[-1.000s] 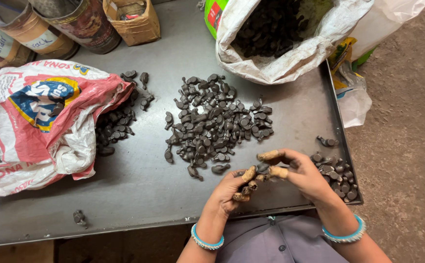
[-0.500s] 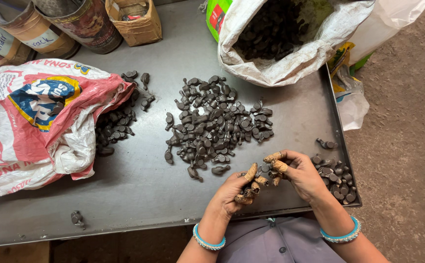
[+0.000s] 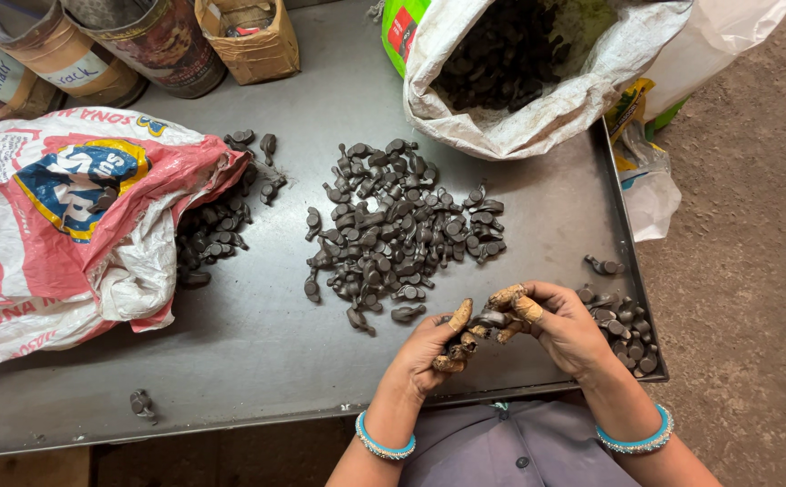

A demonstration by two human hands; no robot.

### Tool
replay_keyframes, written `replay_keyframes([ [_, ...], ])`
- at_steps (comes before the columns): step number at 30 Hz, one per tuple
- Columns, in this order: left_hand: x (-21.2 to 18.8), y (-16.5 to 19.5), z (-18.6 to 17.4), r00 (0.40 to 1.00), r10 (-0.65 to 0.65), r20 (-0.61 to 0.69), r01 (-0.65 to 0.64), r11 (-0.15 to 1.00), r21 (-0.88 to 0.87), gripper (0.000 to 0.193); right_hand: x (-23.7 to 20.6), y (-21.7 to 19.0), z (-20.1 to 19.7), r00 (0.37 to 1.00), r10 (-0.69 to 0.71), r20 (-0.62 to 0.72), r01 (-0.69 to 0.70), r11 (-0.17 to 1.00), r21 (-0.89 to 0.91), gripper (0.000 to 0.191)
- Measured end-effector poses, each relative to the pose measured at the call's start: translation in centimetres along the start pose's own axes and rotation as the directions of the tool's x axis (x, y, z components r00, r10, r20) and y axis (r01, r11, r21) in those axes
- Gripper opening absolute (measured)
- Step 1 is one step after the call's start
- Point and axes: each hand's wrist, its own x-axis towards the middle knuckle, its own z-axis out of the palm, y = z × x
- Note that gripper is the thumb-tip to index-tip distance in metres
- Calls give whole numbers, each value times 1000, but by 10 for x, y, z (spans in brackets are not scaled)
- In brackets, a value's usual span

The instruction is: The person sits at a metal table sorting dark dried pods, picking items one at a time by hand, turning and checking each one, and placing accepted items into a growing pile on the tray, occasionally tossing items into an open sack at the edge of the table.

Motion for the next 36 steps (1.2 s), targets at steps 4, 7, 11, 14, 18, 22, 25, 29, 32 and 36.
replay_keyframes([
  [4,0,-1,-1,999,-16,30,16,1000,-20,28,-1,0,-1,1000,0,11,1,1000,-8,30],
  [7,0,-5,1,998,-47,46,49,998,-50,28,0,3,2,1000,-19,4,19,995,-96,30],
  [11,-4,-9,13,998,-57,34,57,998,-5,30,-2,3,5,997,-60,-45,45,956,-289,31],
  [14,-16,-9,22,990,130,-47,-109,944,313,30,-20,-13,-14,986,-33,-165,-29,932,-362,30],
  [18,-39,2,24,816,558,-153,-300,634,713,26,-80,-59,-96,918,-170,-359,-163,665,-729,32],
  [22,-70,16,14,405,910,89,-184,-14,983,49,-128,-69,-186,791,-143,-595,-492,431,-756,35],
  [25,-77,25,8,426,904,-24,58,0,998,56,-126,-65,-199,641,-128,-757,-698,313,-644,33],
  [29,-73,23,8,452,892,18,49,-45,998,61,-97,-78,-136,590,-275,-759,-770,89,-632,43],
  [32,-64,21,13,452,892,19,62,-53,997,59,-44,-84,-45,732,-392,-557,-460,319,-829,33],
  [36,-58,23,16,453,891,31,85,-78,993,55,54,-60,53,835,-498,234,279,18,-960,54],
])
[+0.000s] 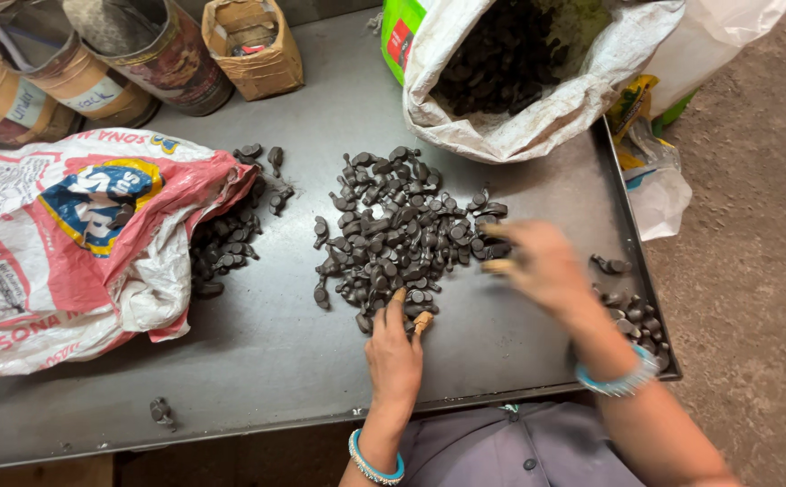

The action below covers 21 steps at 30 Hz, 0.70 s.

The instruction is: The person sits at a metal table sorting dark dried pods, picking items one at a time by hand, turning and checking each one, and placing accepted items into a growing pile on the tray, occasionally tossing items into an open sack at the edge of the table.

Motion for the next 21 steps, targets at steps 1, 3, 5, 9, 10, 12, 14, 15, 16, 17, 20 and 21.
replay_keyframes([
  [1,1,1,2,1000,12,-12,-12,1000,6,54,12,-10,18,996,-84,-5,83,996,-19,62],
  [3,2,2,4,999,32,-37,-31,999,22,52,24,-16,36,989,-147,13,147,988,-53,66],
  [5,2,1,5,999,38,-28,-38,999,-7,53,31,-17,41,993,-105,54,109,990,-85,59],
  [9,2,0,7,995,95,-17,-97,991,-96,49,17,-2,35,994,-60,91,65,997,-52,38],
  [10,3,1,9,997,72,-8,-72,990,-124,46,7,0,32,994,-70,79,73,997,-34,36],
  [12,6,6,16,1000,29,8,-27,983,-181,39,-11,5,29,998,-45,54,44,999,4,34],
  [14,9,12,24,999,45,15,-40,968,-248,39,-31,10,26,999,32,40,-34,998,44,35],
  [15,8,14,28,998,51,21,-43,959,-281,39,-40,13,25,990,128,54,-134,983,126,36],
  [16,8,15,31,998,54,27,-44,955,-295,39,-48,15,26,972,224,74,-234,950,206,37],
  [17,8,16,34,998,62,32,-49,950,-308,40,-55,19,26,944,316,98,-331,901,282,37],
  [20,9,15,40,988,1,155,64,908,-415,40,-74,28,26,915,346,209,-341,384,858,37],
  [21,10,13,40,976,-27,218,125,882,-454,39,-80,31,26,884,378,277,-377,225,898,40],
])
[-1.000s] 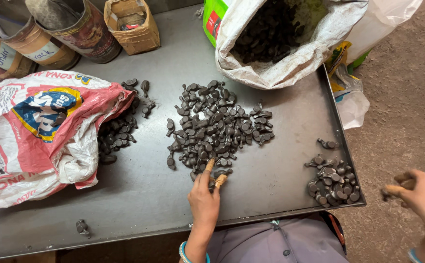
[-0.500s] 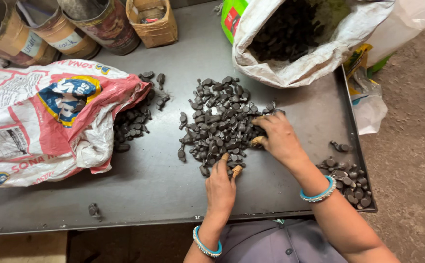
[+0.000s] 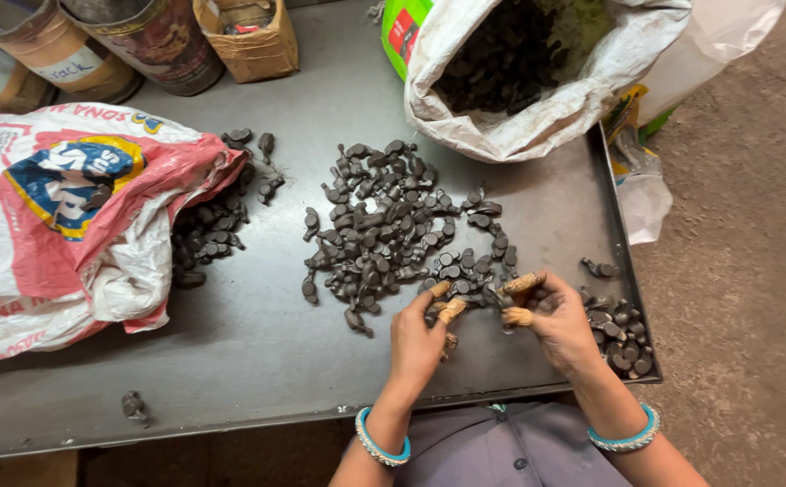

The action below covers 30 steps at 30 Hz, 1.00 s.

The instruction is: The person sits at a metal table sorting dark dried pods, picking items one at a time by hand, turning and checking each one, and placing accepted items into a growing pile on the tray, occasionally tossing items into an open sack at the edge of the table.

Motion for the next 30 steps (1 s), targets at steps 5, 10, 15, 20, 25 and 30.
replay_keyframes([
  [5,-2,-9,0,975,-209,75,221,886,-407,33,-11,4,-12,939,293,178,-339,718,608,50],
  [10,-7,-13,-4,947,-295,127,307,713,-631,29,-12,0,-12,917,246,315,-395,679,619,52],
  [15,-7,-21,-2,939,-293,178,337,691,-640,29,-10,-1,-12,925,321,203,-379,751,540,47],
  [20,-9,-30,18,894,-322,310,444,563,-697,29,-15,5,-17,957,284,59,-287,901,325,40],
  [25,-23,-18,40,767,-435,471,623,329,-710,37,-41,4,-2,985,-70,157,127,911,-391,30],
  [30,-23,-7,30,706,-305,639,706,238,-667,46,-34,-16,14,946,-310,95,277,620,-734,36],
])
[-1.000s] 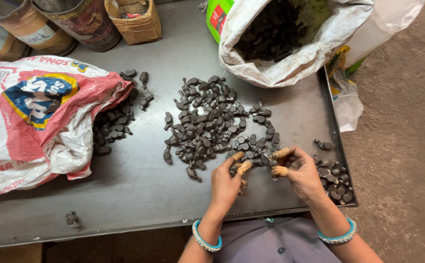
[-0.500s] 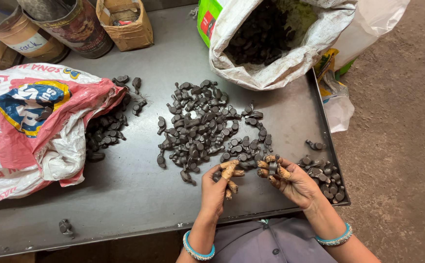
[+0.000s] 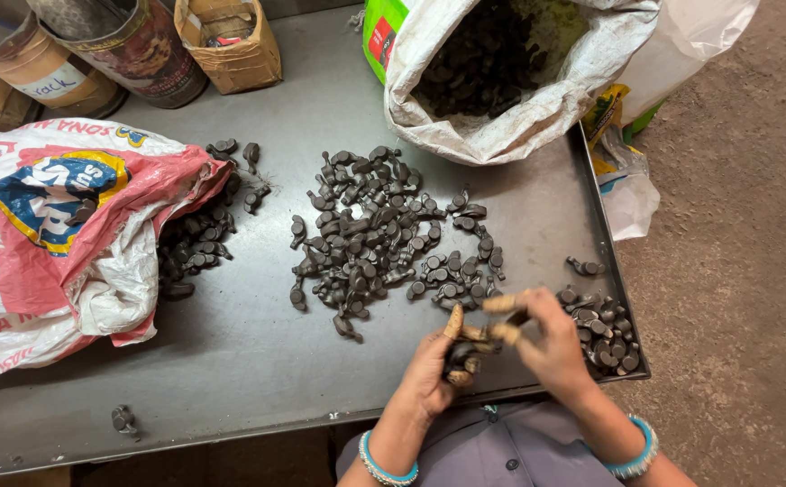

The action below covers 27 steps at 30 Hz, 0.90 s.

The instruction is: The person sits at a metal table sorting dark dried pods, picking items one at a time by hand, turning and checking each one, and placing accepted items into a growing pile on the tray, occasionally tossing items into an open sack at the edge of the table.

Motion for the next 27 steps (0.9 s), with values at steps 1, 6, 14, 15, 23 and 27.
replay_keyframes([
  [1,-2,4,-2,1000,14,-21,-14,1000,4,45,9,-1,-1,999,43,-20,-45,993,-113,38],
  [6,-4,26,-22,988,112,-108,-118,992,-43,34,29,-3,15,999,-44,-4,38,902,-429,52],
  [14,-7,36,-51,967,200,-158,-219,969,-116,27,10,0,26,996,-69,61,89,884,-459,44],
  [15,-7,36,-51,966,195,-172,-218,968,-125,25,3,-1,23,995,-78,66,99,891,-443,45],
  [23,-3,34,-46,971,189,-147,-204,975,-91,28,-20,-7,15,992,-119,37,123,895,-429,46],
  [27,0,30,-43,974,198,-111,-207,975,-76,29,-19,-2,23,991,-110,81,136,824,-549,40],
])
